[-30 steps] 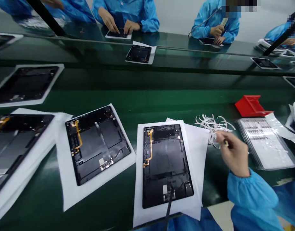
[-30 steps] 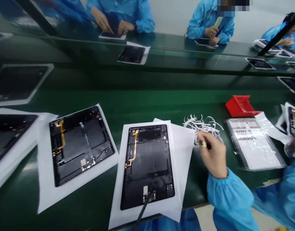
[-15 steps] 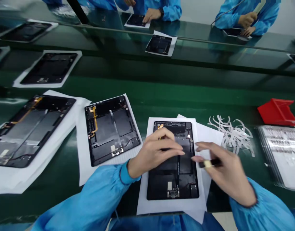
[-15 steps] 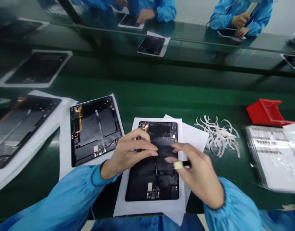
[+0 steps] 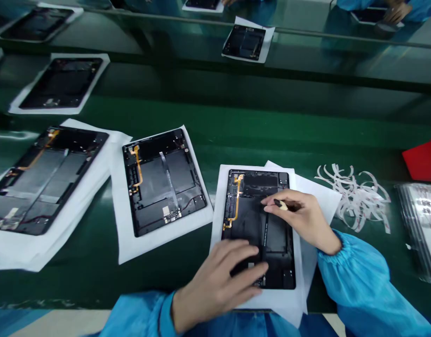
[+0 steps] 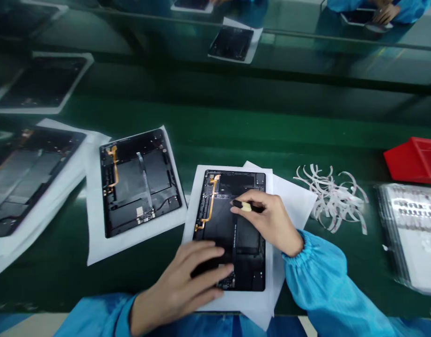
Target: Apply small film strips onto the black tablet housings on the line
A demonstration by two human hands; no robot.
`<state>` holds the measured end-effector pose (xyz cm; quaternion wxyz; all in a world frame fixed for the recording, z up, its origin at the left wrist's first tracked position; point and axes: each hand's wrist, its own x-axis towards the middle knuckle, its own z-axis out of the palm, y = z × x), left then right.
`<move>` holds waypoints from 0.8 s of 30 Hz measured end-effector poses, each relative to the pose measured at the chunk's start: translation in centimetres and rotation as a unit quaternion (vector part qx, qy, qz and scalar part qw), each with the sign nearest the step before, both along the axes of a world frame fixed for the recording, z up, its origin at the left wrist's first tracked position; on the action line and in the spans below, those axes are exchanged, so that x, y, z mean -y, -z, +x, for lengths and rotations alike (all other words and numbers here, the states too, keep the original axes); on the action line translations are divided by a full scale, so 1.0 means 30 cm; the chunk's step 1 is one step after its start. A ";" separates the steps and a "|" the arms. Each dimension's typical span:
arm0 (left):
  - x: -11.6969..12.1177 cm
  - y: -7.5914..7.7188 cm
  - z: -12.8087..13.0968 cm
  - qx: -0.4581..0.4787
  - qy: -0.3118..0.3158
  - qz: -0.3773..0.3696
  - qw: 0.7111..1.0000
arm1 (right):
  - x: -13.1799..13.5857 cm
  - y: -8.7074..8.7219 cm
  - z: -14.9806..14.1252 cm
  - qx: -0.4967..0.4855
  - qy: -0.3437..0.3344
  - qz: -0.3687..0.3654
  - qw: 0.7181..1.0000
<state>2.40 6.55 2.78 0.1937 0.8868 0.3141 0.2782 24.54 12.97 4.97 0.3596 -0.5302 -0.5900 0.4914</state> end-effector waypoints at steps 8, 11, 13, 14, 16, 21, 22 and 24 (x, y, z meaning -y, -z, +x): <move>0.111 0.047 -0.014 -0.180 0.035 0.055 0.982 | -0.041 0.089 0.007 0.062 0.006 0.079 0.995; 0.105 0.050 -0.011 -0.171 0.028 0.052 0.983 | -0.047 0.112 0.007 0.075 0.008 0.091 0.993; 0.108 0.053 -0.012 -0.162 0.019 0.043 0.986 | -0.046 0.119 0.006 0.083 0.007 0.100 0.991; 0.111 0.055 -0.012 -0.159 0.016 0.038 0.986 | -0.046 0.121 0.005 0.087 0.007 0.103 0.991; 0.117 0.060 -0.014 -0.155 0.012 0.031 0.987 | -0.045 0.123 0.004 0.095 0.007 0.104 0.990; 0.111 0.060 -0.014 -0.164 0.022 0.023 0.986 | -0.046 0.127 0.002 0.109 0.005 0.108 0.988; 0.108 0.057 -0.013 -0.165 0.027 0.026 0.986 | -0.046 0.128 0.001 0.111 0.004 0.110 0.988; 0.100 0.049 -0.010 -0.166 0.037 0.035 0.985 | -0.047 0.129 0.000 0.116 0.004 0.110 0.987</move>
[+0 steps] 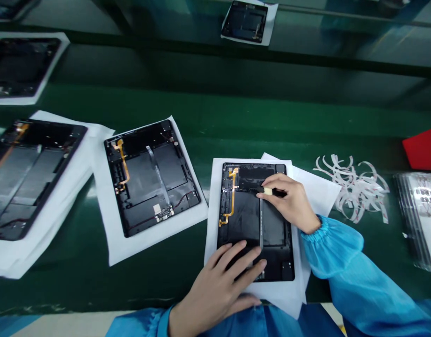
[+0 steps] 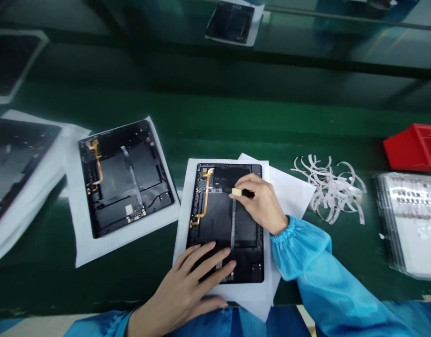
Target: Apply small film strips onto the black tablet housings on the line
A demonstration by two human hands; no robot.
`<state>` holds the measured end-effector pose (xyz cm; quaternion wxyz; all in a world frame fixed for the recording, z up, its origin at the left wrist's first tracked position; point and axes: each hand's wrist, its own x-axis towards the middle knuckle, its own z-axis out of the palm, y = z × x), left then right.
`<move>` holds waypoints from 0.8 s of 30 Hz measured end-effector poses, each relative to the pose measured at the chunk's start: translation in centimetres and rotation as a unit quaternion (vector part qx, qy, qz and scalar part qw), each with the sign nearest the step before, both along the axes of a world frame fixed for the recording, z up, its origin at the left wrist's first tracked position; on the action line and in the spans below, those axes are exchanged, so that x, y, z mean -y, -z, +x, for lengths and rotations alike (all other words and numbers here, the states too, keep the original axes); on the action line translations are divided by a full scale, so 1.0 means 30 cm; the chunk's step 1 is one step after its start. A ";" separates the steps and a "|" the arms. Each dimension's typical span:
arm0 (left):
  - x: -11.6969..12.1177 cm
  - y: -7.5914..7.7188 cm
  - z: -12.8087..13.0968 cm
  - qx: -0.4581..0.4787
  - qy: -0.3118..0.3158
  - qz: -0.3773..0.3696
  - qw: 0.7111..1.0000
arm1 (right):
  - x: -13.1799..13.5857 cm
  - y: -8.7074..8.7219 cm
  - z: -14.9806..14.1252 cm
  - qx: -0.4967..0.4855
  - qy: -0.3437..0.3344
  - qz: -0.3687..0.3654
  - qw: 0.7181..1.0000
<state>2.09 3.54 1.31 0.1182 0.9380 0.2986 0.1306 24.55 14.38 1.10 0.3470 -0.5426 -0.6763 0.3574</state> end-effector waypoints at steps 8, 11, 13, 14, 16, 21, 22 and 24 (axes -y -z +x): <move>-0.015 -0.015 0.006 -0.001 0.016 0.011 1.000 | 0.001 -0.002 -0.001 0.003 -0.002 0.003 1.000; -0.012 -0.008 0.006 -0.005 0.018 0.012 1.000 | 0.001 -0.003 -0.001 0.000 -0.001 0.000 1.000; -0.007 -0.001 0.008 -0.006 0.020 0.011 1.000 | 0.001 -0.004 -0.002 0.001 0.000 -0.005 1.000; -0.006 0.002 0.009 -0.003 0.019 0.011 1.000 | 0.001 -0.005 -0.002 0.002 -0.001 -0.007 1.000; -0.005 0.003 0.012 0.002 0.017 0.011 1.000 | 0.002 -0.006 -0.003 0.003 -0.001 -0.007 1.000; -0.035 -0.019 0.021 -0.027 0.034 0.013 0.999 | 0.002 -0.006 -0.005 0.004 0.000 -0.002 1.000; -0.044 -0.023 0.023 -0.027 0.033 0.017 0.999 | 0.002 -0.005 -0.005 0.002 0.002 0.000 1.000; -0.060 -0.026 0.026 -0.027 0.032 0.021 0.999 | 0.002 -0.001 -0.005 -0.003 0.005 0.002 1.000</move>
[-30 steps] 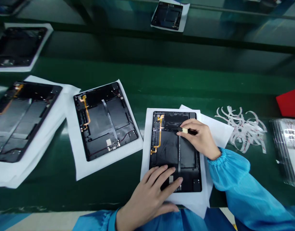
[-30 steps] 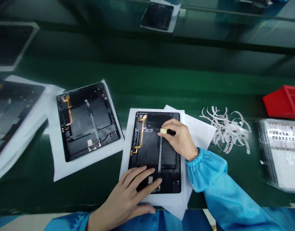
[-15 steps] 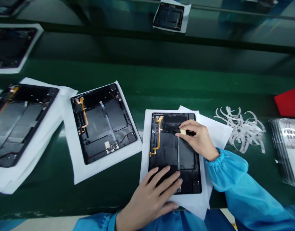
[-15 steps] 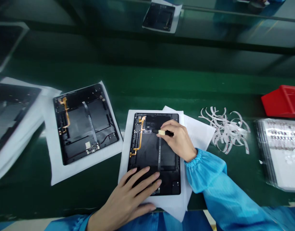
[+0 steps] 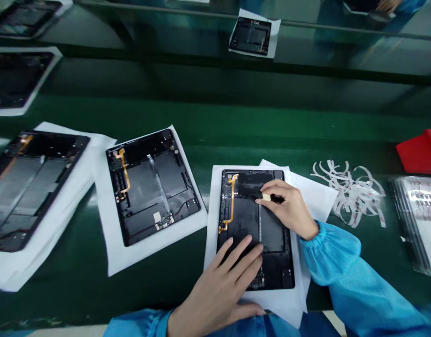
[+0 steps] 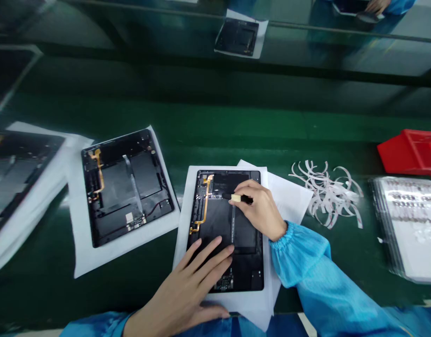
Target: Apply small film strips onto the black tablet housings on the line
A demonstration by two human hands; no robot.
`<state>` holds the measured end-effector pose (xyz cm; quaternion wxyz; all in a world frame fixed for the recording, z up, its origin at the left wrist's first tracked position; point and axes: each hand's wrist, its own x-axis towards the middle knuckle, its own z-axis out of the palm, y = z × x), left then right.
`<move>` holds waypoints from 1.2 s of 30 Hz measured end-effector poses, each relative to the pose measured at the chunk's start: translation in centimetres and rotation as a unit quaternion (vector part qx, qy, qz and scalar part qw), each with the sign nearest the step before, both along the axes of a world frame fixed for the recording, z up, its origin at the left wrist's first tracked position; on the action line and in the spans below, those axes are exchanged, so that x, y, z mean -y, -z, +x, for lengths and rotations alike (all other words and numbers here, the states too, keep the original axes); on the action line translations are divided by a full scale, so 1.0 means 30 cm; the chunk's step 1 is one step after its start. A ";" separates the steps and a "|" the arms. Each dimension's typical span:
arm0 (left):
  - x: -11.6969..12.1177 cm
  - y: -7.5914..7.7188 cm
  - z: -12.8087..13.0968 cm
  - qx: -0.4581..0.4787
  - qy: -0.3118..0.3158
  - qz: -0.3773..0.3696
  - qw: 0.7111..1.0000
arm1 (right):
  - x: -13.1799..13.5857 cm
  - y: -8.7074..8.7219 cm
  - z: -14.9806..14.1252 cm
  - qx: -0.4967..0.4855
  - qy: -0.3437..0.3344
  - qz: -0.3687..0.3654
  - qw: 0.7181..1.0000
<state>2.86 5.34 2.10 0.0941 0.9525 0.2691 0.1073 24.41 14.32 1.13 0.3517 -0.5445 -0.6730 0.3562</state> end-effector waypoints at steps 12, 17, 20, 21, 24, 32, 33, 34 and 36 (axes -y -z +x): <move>-0.004 0.034 -0.001 0.003 0.011 0.000 1.000 | -0.001 -0.034 0.033 -0.139 -0.005 -0.085 0.987; -0.006 0.037 -0.003 -0.005 0.011 0.012 1.000 | 0.013 -0.115 0.045 -0.134 -0.042 -0.111 0.984; -0.009 0.039 -0.003 -0.009 0.013 0.014 1.000 | 0.010 -0.108 0.044 -0.080 -0.029 -0.095 0.992; -0.010 0.039 -0.003 -0.009 0.014 0.014 1.000 | 0.006 -0.094 0.041 -0.063 -0.023 -0.087 0.994; -0.008 0.040 -0.003 -0.007 0.014 0.013 1.000 | -0.010 -0.042 0.030 -0.033 -0.022 -0.062 0.997; -0.003 0.037 -0.001 -0.006 0.008 0.021 1.000 | -0.019 0.004 0.013 0.001 -0.030 -0.022 0.999; -0.004 0.037 -0.001 -0.006 0.008 0.021 1.000 | -0.017 0.003 0.013 0.004 -0.031 -0.021 0.999; -0.005 0.037 -0.001 -0.007 0.008 0.019 1.000 | -0.016 0.002 0.012 0.005 -0.032 -0.021 0.999; -0.005 0.038 -0.002 -0.007 0.008 0.018 1.000 | -0.015 0.001 0.012 0.006 -0.034 -0.022 0.999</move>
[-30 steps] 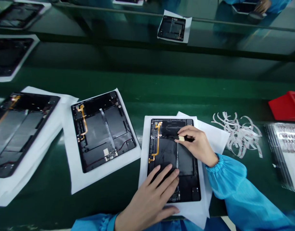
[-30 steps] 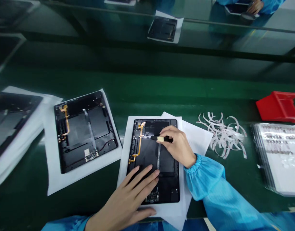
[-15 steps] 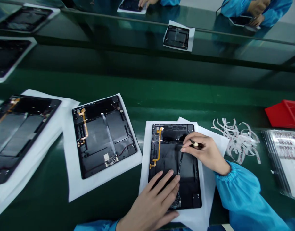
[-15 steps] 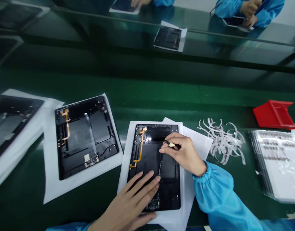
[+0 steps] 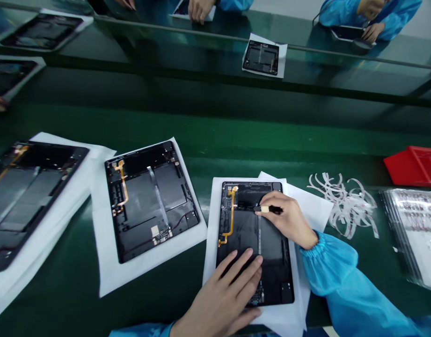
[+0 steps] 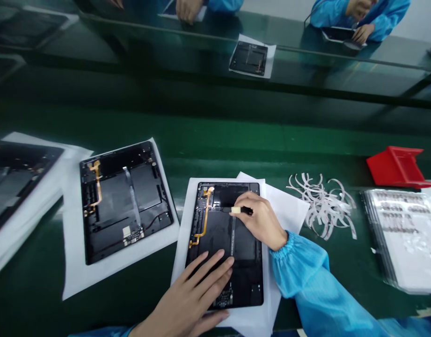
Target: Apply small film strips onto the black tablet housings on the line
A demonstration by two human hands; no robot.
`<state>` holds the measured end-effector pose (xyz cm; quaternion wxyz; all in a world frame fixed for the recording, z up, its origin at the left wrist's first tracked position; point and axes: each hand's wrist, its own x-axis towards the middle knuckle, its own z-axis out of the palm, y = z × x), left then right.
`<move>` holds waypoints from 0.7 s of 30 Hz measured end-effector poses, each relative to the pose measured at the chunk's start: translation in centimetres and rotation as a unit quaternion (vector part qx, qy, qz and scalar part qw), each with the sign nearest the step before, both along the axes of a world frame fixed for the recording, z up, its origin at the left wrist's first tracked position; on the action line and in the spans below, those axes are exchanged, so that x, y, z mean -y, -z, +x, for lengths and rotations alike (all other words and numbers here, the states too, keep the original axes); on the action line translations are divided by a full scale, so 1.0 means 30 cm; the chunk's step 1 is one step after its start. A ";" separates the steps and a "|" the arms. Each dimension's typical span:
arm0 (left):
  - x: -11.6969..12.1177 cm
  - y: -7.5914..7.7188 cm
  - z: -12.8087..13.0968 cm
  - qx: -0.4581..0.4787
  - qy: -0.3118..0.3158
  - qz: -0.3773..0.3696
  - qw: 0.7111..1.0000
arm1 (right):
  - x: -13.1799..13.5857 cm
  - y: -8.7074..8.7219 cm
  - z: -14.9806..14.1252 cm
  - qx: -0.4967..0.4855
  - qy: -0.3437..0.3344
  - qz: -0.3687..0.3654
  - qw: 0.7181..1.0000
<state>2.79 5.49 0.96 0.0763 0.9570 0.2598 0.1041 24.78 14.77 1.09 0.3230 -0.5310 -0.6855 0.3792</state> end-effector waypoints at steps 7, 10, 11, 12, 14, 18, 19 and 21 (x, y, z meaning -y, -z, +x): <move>0.008 0.012 -0.001 0.002 -0.001 -0.004 1.000 | -0.001 -0.002 0.004 0.000 -0.004 -0.009 1.000; 0.007 0.013 0.000 0.007 -0.005 -0.006 1.000 | -0.001 -0.007 0.007 0.003 -0.010 -0.013 1.000; 0.005 0.012 0.000 0.004 -0.002 -0.006 1.000 | 0.000 -0.010 0.008 0.003 -0.013 -0.014 1.000; 0.003 0.010 0.000 0.000 0.003 -0.007 1.000 | 0.000 -0.012 0.008 0.002 -0.015 -0.016 1.000; -0.001 0.006 -0.002 -0.006 0.008 -0.009 1.000 | 0.000 -0.015 0.007 0.000 -0.015 -0.021 1.000; 0.001 0.002 -0.007 -0.009 0.012 -0.011 1.000 | 0.000 -0.013 0.003 0.000 -0.009 -0.026 1.000; 0.002 0.003 -0.008 -0.008 0.013 -0.010 1.000 | 0.000 -0.012 0.002 0.000 -0.009 -0.025 1.000; 0.005 0.005 -0.009 -0.006 0.014 -0.010 1.000 | 0.001 -0.009 0.001 0.001 -0.009 -0.023 1.000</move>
